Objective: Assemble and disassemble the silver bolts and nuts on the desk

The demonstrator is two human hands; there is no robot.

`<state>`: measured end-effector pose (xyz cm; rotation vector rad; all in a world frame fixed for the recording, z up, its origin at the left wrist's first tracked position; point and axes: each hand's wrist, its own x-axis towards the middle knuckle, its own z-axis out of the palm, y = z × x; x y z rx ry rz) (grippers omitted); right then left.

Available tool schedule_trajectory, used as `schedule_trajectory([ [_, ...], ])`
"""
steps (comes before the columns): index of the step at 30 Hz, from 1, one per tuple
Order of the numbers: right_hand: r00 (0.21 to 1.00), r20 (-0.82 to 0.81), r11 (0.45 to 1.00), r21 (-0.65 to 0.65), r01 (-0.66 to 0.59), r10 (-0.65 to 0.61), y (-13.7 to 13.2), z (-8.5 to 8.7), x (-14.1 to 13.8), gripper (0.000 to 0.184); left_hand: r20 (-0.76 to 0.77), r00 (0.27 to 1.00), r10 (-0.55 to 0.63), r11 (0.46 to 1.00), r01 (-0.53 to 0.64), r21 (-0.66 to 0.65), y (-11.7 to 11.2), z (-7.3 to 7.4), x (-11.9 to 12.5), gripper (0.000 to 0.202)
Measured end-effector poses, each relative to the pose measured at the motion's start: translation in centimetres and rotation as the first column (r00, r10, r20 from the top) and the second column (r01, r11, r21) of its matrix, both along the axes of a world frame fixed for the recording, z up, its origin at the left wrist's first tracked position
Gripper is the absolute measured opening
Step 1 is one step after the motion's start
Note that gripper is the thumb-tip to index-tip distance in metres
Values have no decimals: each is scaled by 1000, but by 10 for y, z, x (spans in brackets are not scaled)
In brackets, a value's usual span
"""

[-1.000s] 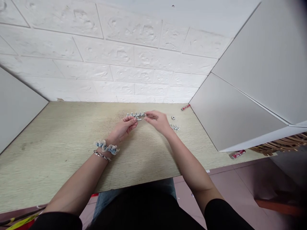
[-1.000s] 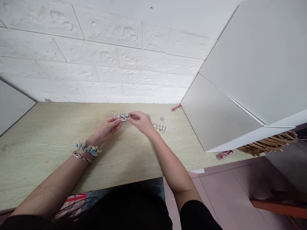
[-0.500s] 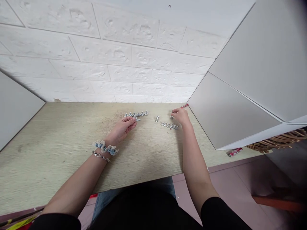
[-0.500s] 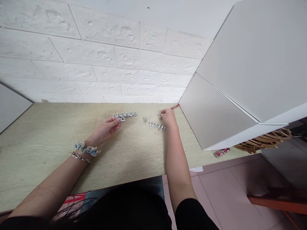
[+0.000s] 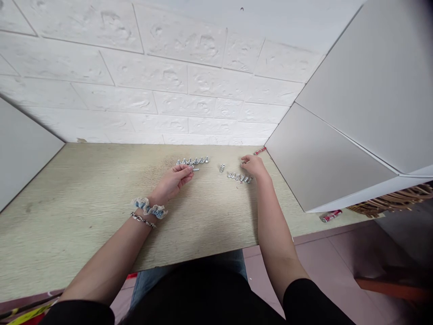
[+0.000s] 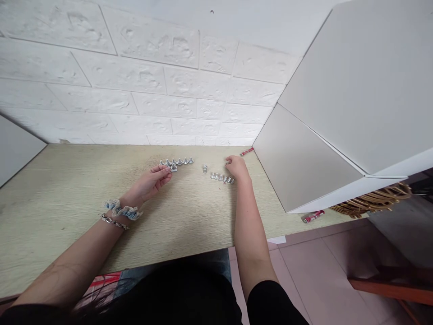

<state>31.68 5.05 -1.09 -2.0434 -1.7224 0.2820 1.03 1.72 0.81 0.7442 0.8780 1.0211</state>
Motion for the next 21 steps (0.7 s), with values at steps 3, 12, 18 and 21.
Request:
schedule_trajectory([
  [3, 999, 31, 1000, 10, -22, 22, 0, -1, -1, 36, -3, 1000, 1, 1000, -1, 1, 1, -1, 0, 11],
  [12, 998, 59, 1000, -5, -30, 31, 2, -5, -1, 36, -7, 1000, 0, 1000, 0, 6, 0, -1, 0, 11],
  [18, 997, 73, 999, -25, -29, 31, 1, -5, -2, 35, -5, 1000, -3, 1000, 3, 6, 0, -1, 0, 11],
  [21, 996, 81, 999, -38, -25, 28, 1, -5, -4, 36, -8, 1000, -2, 1000, 2, 8, 0, -1, 1, 9],
])
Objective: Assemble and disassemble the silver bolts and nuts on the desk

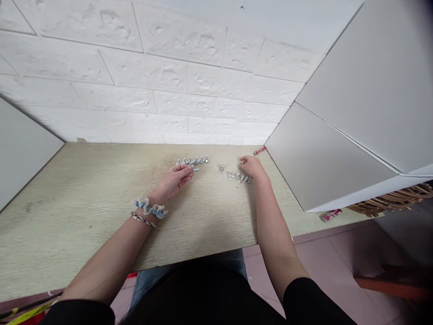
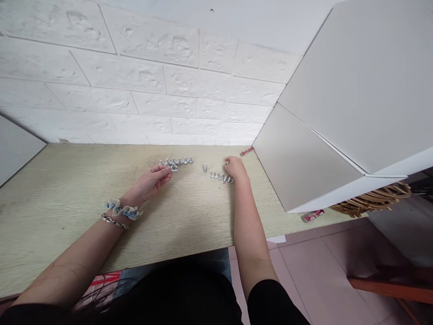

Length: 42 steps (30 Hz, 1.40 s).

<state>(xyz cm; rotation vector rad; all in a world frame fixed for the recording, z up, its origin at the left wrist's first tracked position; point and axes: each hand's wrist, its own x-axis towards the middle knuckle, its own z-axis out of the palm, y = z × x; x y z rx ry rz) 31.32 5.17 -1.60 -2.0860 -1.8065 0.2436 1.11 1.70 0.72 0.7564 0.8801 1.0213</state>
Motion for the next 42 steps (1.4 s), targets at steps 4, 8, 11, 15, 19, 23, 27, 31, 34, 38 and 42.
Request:
schedule_trajectory([
  [4, 1000, 9, 999, -29, 29, -29, 1, 0, -1, 36, -2, 1000, 0, 1000, 0, 1, -1, 1, 0, 10],
  [8, 999, 14, 998, -56, 43, -42, 2, 1, -1, 34, -9, 1000, 8, 1000, -8, -3, -1, 2, 1, 10],
  [11, 999, 26, 997, -64, 43, -42, 1, 3, -3, 30, -13, 1000, 10, 1000, -10, -6, -1, 2, 1, 10],
  [15, 999, 35, 997, -68, 40, -37, 1, 5, -4, 25, -7, 1000, 3, 1000, -3, -8, 0, 1, 1, 11],
  [19, 999, 36, 998, -61, 33, -30, 1, 5, -4, 26, -6, 1000, 8, 1000, -9, -18, 0, 1, 1, 9],
  [23, 999, 32, 998, -57, 28, -26, 1, 4, -5, 26, 0, 1000, 8, 1000, -8, -13, 0, 2, 1, 10],
  [27, 999, 30, 998, -52, 28, -27, 1, 4, -5, 27, -1, 1000, 15, 1000, -15, -20, 0, 2, 1, 8],
  [31, 999, 31, 998, -55, 32, -30, 1, 3, -5, 28, 0, 1000, 23, 999, -23, -25, -1, 3, 2, 7],
  [34, 999, 33, 998, -59, 32, -30, 2, 3, -5, 27, 1, 1000, 21, 999, -21, -24, -1, 2, 2, 7],
  [38, 999, 40, 998, -62, 28, -26, 2, 3, -5, 27, 7, 1000, 21, 1000, -21, -18, -1, 1, 1, 8],
  [42, 998, 52, 998, -67, 21, -18, 2, 2, -4, 27, 6, 1000, 25, 999, -25, -22, -1, 2, 2, 7],
])
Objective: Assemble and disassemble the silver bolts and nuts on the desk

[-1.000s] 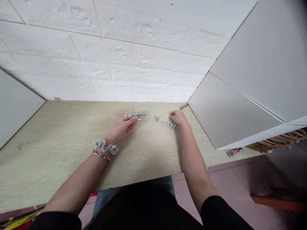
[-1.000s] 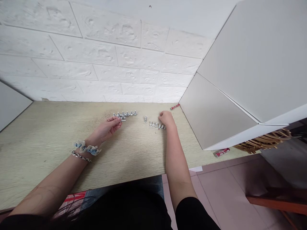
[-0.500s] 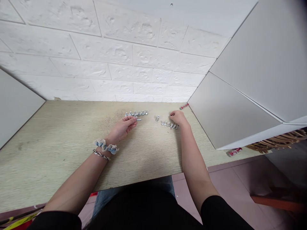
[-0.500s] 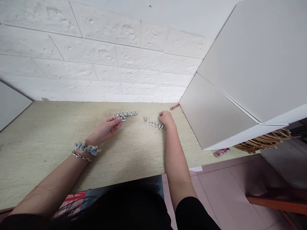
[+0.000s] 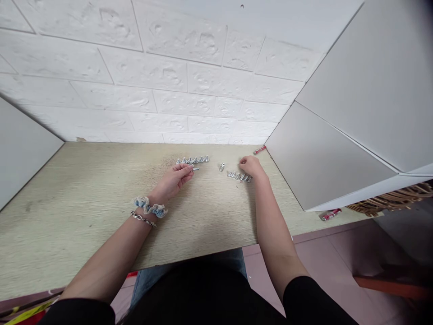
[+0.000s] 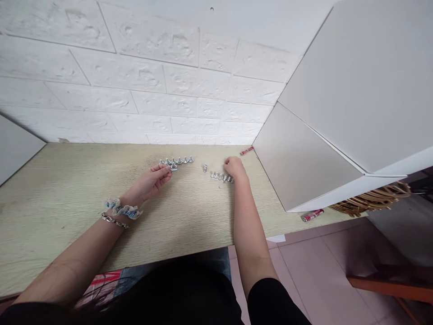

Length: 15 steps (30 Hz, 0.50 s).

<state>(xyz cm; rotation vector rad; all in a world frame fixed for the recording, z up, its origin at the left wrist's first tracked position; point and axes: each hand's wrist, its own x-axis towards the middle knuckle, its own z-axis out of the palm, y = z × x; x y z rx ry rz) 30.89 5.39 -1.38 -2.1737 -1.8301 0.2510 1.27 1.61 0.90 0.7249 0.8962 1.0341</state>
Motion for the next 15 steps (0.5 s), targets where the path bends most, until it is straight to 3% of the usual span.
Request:
schedule_trajectory([
  [4, 1000, -4, 1000, 16, 5, -5, -1, -1, 0, 30, 0, 1000, -1, 1000, 1, 3, 0, 0, 0, 7],
  [9, 997, -71, 965, 259, 49, -32, -4, 10, -10, 33, 16, 1000, -20, 1000, 20, -2, 0, -2, -1, 13],
  [12, 983, -144, 911, 410, -43, 112, -10, 26, -33, 26, 11, 998, -68, 997, 68, -20, -1, -2, 0, 22],
  [15, 934, -211, 872, 462, -164, 287, -25, 41, -69, 25, 5, 993, -122, 992, 122, -46, -3, 0, 1, 17],
])
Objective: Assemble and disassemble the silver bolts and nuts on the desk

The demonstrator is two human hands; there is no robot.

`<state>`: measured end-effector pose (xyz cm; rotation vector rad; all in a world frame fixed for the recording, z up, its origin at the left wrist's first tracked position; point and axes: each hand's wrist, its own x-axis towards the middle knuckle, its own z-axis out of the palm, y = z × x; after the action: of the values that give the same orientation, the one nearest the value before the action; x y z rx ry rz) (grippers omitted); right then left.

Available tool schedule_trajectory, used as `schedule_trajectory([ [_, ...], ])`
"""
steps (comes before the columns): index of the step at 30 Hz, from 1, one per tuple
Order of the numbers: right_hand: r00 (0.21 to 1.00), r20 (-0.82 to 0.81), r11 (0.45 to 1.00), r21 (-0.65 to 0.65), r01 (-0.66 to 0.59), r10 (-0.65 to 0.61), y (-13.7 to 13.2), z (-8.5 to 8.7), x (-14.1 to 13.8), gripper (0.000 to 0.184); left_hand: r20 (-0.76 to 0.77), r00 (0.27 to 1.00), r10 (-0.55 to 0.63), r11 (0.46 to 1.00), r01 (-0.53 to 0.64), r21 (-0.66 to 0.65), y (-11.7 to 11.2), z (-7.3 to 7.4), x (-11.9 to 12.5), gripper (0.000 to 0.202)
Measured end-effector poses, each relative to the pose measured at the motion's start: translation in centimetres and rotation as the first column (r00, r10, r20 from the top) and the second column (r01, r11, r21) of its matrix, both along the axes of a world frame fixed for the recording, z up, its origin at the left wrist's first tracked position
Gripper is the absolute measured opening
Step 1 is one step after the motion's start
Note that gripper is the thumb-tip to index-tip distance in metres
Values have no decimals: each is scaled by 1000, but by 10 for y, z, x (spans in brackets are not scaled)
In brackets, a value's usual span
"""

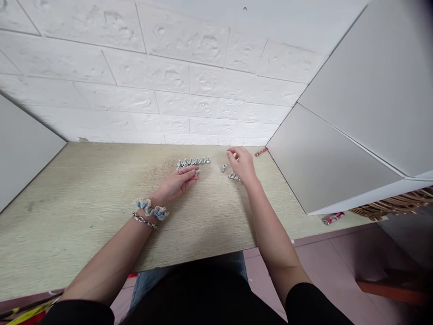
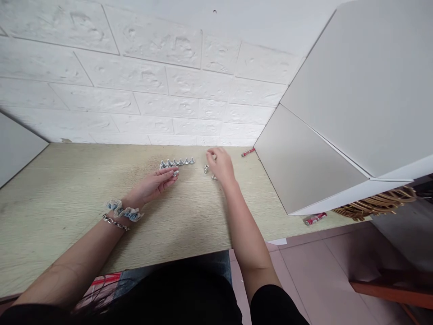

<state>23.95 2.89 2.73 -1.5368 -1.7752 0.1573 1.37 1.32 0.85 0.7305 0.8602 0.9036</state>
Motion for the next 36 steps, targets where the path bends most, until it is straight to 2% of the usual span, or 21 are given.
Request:
schedule_trajectory([
  [2, 983, 9, 982, -60, -181, 182, -14, 5, -27, 25, 2, 999, -38, 999, 38, -6, -1, 1, 1, 13],
  [4, 929, 62, 922, -163, -352, 366, -26, 5, -51, 24, 1, 998, -68, 998, 68, -4, -2, 0, 1, 11],
  [5, 905, 88, 898, -196, -394, 417, -31, 3, -60, 22, -3, 997, -75, 997, 75, -2, -2, 0, 1, 12],
  [8, 890, 113, 886, -210, -413, 441, -37, -1, -72, 19, -14, 996, -83, 997, 83, 1, -2, -2, 2, 13],
  [14, 901, -3, 879, -218, -424, 434, -32, 3, -61, 14, 4, 994, -110, 994, 109, 22, -2, -1, 3, 13],
  [18, 899, -27, 869, -243, -431, 438, -31, 8, -57, 13, -56, 993, -107, 993, 109, 41, -3, 1, 4, 11],
  [21, 931, -58, 895, -260, -362, 360, -32, 13, -45, 13, -191, 977, -96, 991, 111, 71, -5, 0, 3, 17],
  [23, 962, -66, 929, -247, -275, 267, -36, 19, -27, 16, -290, 949, -125, 983, 158, 92, -6, -2, 2, 22],
  [25, 990, -47, 964, -227, -138, 131, -44, 25, -3, 19, -368, 913, -177, 969, 228, 100, -6, -6, 1, 25],
  [27, 999, -2, 977, -206, 49, -51, -55, 28, 24, 21, -416, 884, -213, 952, 284, 115, -6, -8, 1, 24],
  [28, 990, 38, 968, -209, 139, -134, -62, 28, 38, 21, -431, 875, -223, 944, 304, 127, -6, -9, 2, 24],
  [30, 955, 131, 916, -273, 295, -268, -75, 23, 64, 20, -448, 863, -233, 932, 329, 150, -6, -9, 3, 23],
  [32, 919, 216, 846, -365, 388, -329, -85, 11, 82, 18, -465, 853, -236, 927, 341, 157, -6, -9, 4, 22],
  [34, 918, 242, 815, -427, 391, -313, -90, -3, 92, 18, -481, 846, -230, 926, 343, 161, -6, -8, 4, 21],
  [36, 932, 240, 813, -461, 357, -273, -91, -15, 93, 18, -480, 846, -233, 922, 350, 168, -6, -9, 4, 21],
])
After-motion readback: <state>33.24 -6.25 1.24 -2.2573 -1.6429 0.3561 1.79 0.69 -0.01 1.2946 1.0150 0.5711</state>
